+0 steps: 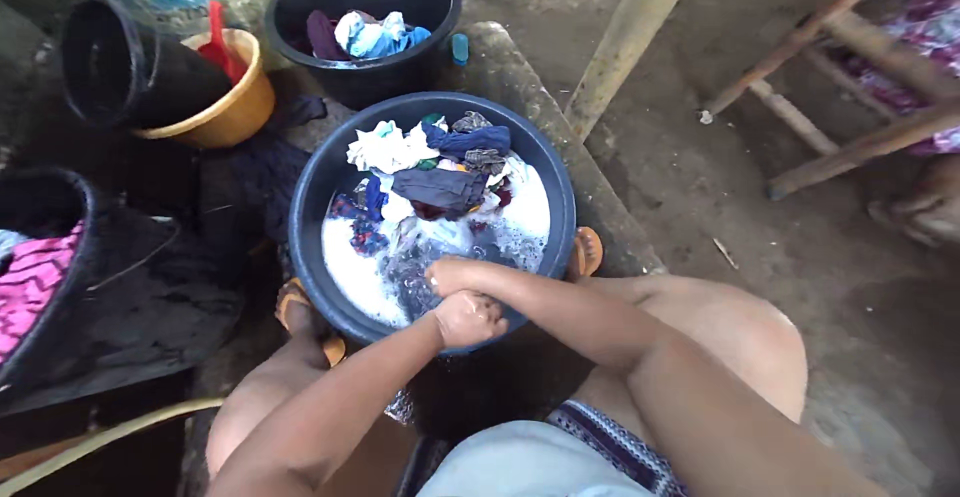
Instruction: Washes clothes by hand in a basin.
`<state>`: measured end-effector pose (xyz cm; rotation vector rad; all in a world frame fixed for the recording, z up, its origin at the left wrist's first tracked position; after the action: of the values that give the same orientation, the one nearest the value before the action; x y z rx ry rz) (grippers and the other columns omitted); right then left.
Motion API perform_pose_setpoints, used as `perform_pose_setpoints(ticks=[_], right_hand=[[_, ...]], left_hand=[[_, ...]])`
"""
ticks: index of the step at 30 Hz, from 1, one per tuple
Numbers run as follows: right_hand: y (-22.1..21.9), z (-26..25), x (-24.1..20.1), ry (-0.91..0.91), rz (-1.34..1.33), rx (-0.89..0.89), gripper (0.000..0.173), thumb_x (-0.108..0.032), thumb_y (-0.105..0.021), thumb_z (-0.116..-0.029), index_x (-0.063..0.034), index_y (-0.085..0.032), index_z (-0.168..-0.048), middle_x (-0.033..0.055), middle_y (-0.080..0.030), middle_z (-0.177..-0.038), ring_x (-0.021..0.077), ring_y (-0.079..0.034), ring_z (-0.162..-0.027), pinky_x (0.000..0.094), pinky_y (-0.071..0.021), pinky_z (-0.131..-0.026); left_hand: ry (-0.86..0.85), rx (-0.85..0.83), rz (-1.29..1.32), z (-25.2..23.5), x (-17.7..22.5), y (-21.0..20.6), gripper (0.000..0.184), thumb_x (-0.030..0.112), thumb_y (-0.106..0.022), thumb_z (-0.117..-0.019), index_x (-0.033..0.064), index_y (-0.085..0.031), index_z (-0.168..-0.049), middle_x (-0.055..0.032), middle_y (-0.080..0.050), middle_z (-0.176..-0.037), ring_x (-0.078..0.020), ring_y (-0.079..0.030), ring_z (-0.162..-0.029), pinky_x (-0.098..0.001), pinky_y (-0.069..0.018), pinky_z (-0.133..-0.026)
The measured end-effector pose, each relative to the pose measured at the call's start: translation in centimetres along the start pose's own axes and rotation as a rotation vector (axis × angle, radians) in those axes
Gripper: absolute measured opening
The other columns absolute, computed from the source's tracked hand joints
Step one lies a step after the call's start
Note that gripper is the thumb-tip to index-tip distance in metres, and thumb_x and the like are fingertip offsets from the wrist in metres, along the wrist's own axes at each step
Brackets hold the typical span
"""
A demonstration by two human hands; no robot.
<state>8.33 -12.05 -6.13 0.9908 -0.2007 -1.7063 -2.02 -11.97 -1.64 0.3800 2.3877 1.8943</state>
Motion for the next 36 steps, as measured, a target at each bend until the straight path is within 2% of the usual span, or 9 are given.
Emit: perform_pose_setpoints(ticks=[5, 9, 14, 20, 25, 27, 30, 33, 36], right_hand=[[4.9, 0.9, 4.6, 0.117, -0.753, 0.334, 0.035, -0.019, -0.05, -0.1078, 0.0065, -0.054, -0.132, 0.0244, -0.062, -0.119, 0.0269, -0.062, -0.102, 0.0431, -0.0515, -0.093], [6.3, 2.6, 5.9, 0.25, -1.108, 0.106, 0.046, -0.037, -0.042, -0.106, -0.0126, -0.038, -0.144, 0.0169, -0.06, -0.128, 0.0296, -0.067, -0.108, 0.047, -0.059, -0.084], [8.3, 3.1, 5.5, 0.134, -0.936, 0.11, 0.035, -0.02, -0.047, -0.106, -0.005, -0.043, -0.137, 0.015, -0.062, -0.117, 0.023, -0.069, -0.094, 0.0393, -0.0599, -0.079], [21.7, 1.2, 4.7, 0.207, -1.009, 0.541, 0.036, -0.026, -0.039, -0.1089, -0.0026, -0.049, -0.134, 0.0106, -0.063, -0.11, 0.0168, -0.066, -0.09, 0.0349, -0.0581, -0.08], [33.2, 3.8, 0.5, 0.37, -1.298, 0.959, 0.071, -0.041, -0.047, -0.1086, -0.0149, -0.01, -0.163, 0.0239, -0.042, -0.152, 0.0359, -0.061, -0.122, 0.0468, -0.0578, -0.094], [31.4, 3.0, -1.0, 0.391, -1.172, 0.934, 0.057, -0.034, -0.045, -0.11, -0.012, -0.024, -0.158, 0.02, -0.052, -0.142, 0.031, -0.064, -0.117, 0.0449, -0.0573, -0.091], [20.2, -1.8, 0.8, 0.298, -0.994, 0.648, 0.042, -0.031, -0.037, -0.1098, -0.004, -0.045, -0.141, 0.01, -0.068, -0.112, 0.0168, -0.068, -0.093, 0.0364, -0.0577, -0.084], [4.7, -7.2, 8.0, -0.037, -1.23, 0.354, 0.04, -0.028, -0.036, -0.1116, -0.0005, -0.049, -0.138, 0.0117, -0.066, -0.113, 0.0169, -0.066, -0.094, 0.0343, -0.0552, -0.086], [-5.9, -8.7, 13.7, -0.305, -1.548, 0.346, 0.034, -0.026, -0.039, -0.1118, -0.0015, -0.052, -0.132, 0.0116, -0.067, -0.113, 0.0182, -0.067, -0.094, 0.035, -0.0545, -0.084]], left_hand=[[0.309, 0.406, 0.13, 2.0, -6.1, 4.5, 0.024, 0.021, -0.066, -0.0976, 0.0012, -0.072, -0.085, -0.0175, -0.074, -0.09, -0.0347, -0.073, -0.091, -0.0481, -0.0594, -0.084], [1.032, 0.791, 0.651, 8.2, -13.1, 7.2, 0.037, 0.016, -0.057, -0.1011, -0.0102, -0.058, -0.128, -0.0251, -0.064, -0.125, -0.0289, -0.064, -0.115, -0.045, -0.0519, -0.101], [1.547, 0.591, 1.144, 14.7, -15.5, 3.2, 0.059, 0.029, -0.047, -0.1106, 0.0054, -0.022, -0.158, -0.0287, -0.046, -0.148, -0.0397, -0.062, -0.119, -0.0536, -0.0556, -0.092], [1.414, 0.402, 0.974, 15.4, -16.2, 3.3, 0.061, 0.027, -0.053, -0.1068, 0.0033, -0.028, -0.157, -0.028, -0.039, -0.155, -0.0402, -0.055, -0.131, -0.0558, -0.0501, -0.102], [1.325, 0.163, 0.891, 14.6, -15.8, 3.8, 0.064, 0.027, -0.059, -0.1041, 0.0006, -0.032, -0.156, -0.0303, -0.038, -0.156, -0.0423, -0.045, -0.141, -0.0553, -0.0397, -0.114], [1.309, 0.072, 0.897, 14.6, -15.7, 3.2, 0.062, 0.027, -0.059, -0.1044, 0.0007, -0.035, -0.155, -0.0309, -0.039, -0.155, -0.0436, -0.045, -0.141, -0.0569, -0.0385, -0.115], [1.285, -0.056, 0.911, 15.1, -15.1, 1.5, 0.057, 0.028, -0.057, -0.106, 0.0011, -0.038, -0.152, -0.03, -0.045, -0.151, -0.0434, -0.052, -0.134, -0.0579, -0.0421, -0.111], [1.277, -0.167, 0.976, 15.9, -14.2, -1.4, 0.051, 0.027, -0.053, -0.1077, -0.001, -0.043, -0.149, -0.0286, -0.054, -0.142, -0.0403, -0.057, -0.129, -0.0564, -0.0431, -0.11], [1.339, -0.336, 1.009, 17.4, -13.5, -5.5, 0.047, 0.028, -0.05, -0.1092, -0.0016, -0.047, -0.146, -0.0287, -0.056, -0.139, -0.0405, -0.059, -0.124, -0.0565, -0.0447, -0.105]])
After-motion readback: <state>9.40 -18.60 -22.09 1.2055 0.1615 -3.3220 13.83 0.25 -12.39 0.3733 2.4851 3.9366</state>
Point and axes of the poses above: each hand's wrist, its own z-axis away from the middle knuckle, its own y-axis out of the back of the hand, x = y × z, the point moved 8 cm from there along -z, towards the middle knuckle
